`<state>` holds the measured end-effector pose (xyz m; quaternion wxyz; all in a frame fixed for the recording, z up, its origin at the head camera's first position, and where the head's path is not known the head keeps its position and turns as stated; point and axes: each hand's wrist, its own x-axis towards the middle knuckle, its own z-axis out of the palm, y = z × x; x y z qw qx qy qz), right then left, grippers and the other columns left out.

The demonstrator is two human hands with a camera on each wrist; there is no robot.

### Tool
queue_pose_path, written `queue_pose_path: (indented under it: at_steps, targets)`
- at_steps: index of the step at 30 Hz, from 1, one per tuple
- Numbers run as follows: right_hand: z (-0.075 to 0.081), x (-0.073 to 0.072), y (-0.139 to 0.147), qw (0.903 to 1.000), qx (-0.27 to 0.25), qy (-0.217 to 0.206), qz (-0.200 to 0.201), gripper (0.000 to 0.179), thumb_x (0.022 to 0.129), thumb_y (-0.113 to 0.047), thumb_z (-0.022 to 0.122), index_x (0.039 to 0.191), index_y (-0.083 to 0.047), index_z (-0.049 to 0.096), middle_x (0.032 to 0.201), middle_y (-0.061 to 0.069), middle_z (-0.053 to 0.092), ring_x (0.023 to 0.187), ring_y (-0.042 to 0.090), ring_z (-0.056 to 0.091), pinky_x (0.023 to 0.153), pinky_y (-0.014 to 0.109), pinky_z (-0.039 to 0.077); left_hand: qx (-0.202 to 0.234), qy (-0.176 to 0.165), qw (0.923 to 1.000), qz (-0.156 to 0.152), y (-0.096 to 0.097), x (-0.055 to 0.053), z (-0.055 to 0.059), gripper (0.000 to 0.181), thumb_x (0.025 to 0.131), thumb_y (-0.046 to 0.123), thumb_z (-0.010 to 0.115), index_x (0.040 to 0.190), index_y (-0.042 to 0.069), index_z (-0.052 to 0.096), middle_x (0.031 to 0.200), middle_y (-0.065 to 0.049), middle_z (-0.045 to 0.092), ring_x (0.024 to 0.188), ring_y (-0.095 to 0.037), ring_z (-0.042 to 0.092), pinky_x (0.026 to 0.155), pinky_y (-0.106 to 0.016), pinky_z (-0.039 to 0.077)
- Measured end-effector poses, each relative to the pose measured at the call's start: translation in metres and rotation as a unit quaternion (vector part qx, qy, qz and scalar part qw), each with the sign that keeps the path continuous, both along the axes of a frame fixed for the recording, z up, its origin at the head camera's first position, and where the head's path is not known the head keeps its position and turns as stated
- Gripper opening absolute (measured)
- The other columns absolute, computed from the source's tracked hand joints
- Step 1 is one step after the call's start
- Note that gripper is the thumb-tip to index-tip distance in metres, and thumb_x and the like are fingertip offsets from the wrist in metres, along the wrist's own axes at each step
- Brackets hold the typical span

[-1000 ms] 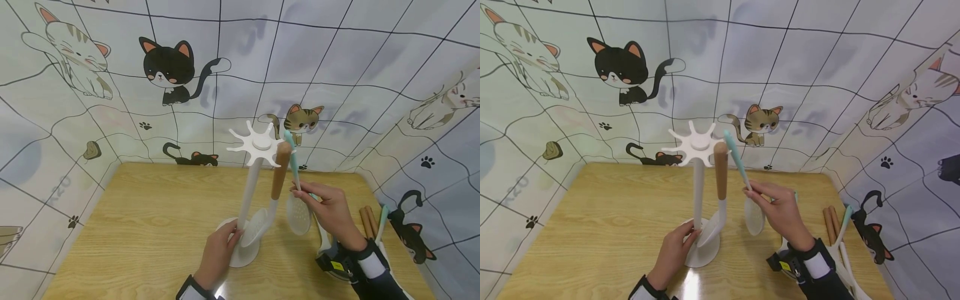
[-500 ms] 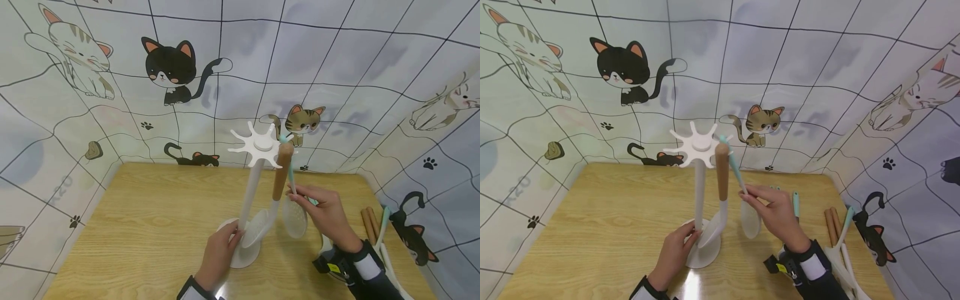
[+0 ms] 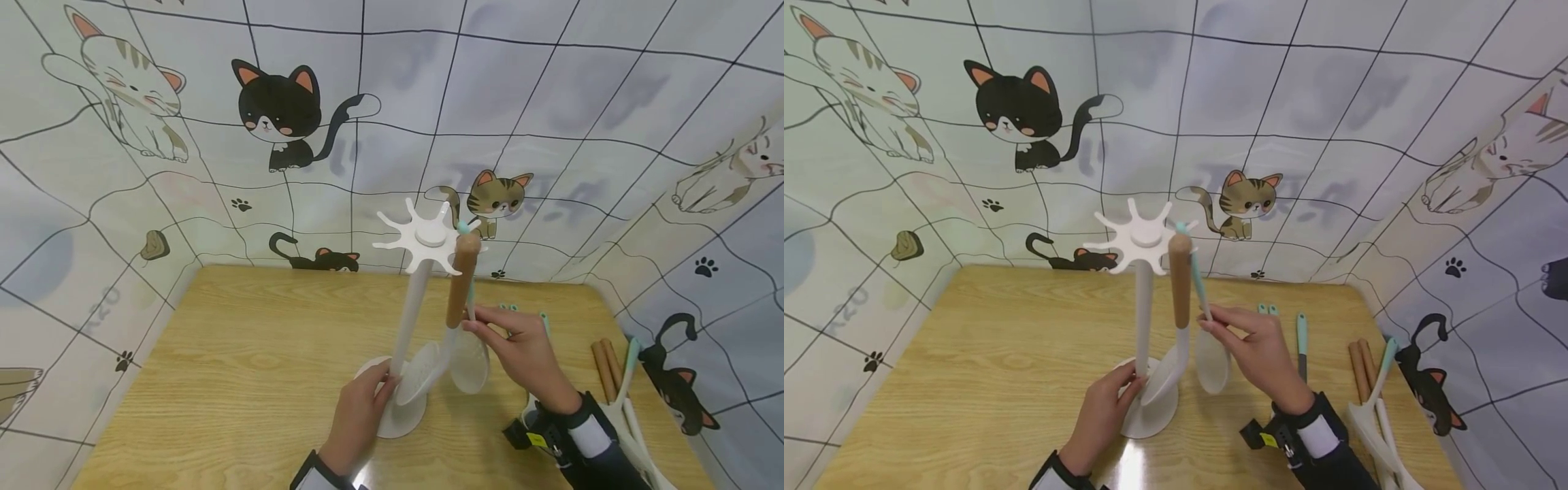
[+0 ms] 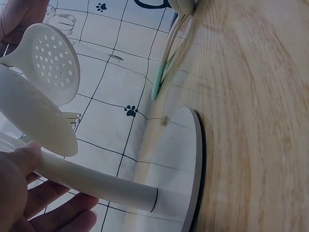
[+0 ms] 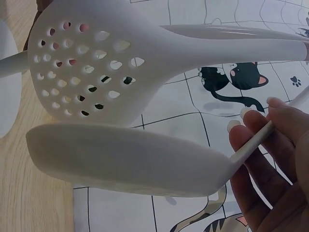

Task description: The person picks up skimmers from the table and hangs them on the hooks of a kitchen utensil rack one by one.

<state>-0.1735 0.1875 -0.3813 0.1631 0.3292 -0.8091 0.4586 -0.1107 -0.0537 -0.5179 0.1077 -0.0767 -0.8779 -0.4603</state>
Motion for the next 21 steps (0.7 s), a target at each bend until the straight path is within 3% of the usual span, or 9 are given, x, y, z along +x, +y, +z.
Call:
queue_pose_path:
  at_steps: [6, 14, 21]
  targets:
    - [-0.003, 0.002, -0.006, 0.9999, -0.011, -0.008, -0.003, 0.033, 0.085, 0.0, 0.067, 0.117, -0.006, 0.068, 0.108, 0.007, 0.07, 0.099, 0.006, 0.067, 0.077, 0.027, 0.052, -0.003, -0.003, 1.0, 0.002, 0.0, 0.0, 0.0, 0.029, 0.095, 0.044, 0.052, 0.116, 0.028, 0.062, 0.105, 0.017, 0.065, 0.098, -0.003, 0.063, 0.078, -0.023, 0.05]
    - [-0.005, 0.005, -0.012, 0.9986, 0.007, -0.008, -0.052, 0.029, 0.085, -0.005, 0.068, 0.114, -0.009, 0.071, 0.103, -0.001, 0.071, 0.089, 0.006, 0.066, 0.07, 0.026, 0.053, -0.008, 0.004, 1.0, 0.002, 0.0, 0.0, 0.0, 0.028, 0.094, 0.042, 0.053, 0.116, 0.027, 0.062, 0.105, 0.016, 0.066, 0.098, -0.004, 0.064, 0.078, -0.022, 0.05]
    - [-0.009, 0.003, -0.017, 0.9992, 0.0, -0.015, -0.037, 0.027, 0.086, -0.004, 0.067, 0.112, -0.007, 0.07, 0.105, 0.001, 0.071, 0.092, 0.009, 0.067, 0.073, 0.028, 0.053, -0.004, 0.012, 0.9999, 0.003, 0.0, 0.0, -0.001, 0.028, 0.094, 0.042, 0.054, 0.116, 0.027, 0.062, 0.105, 0.016, 0.066, 0.097, -0.003, 0.064, 0.077, -0.022, 0.05]
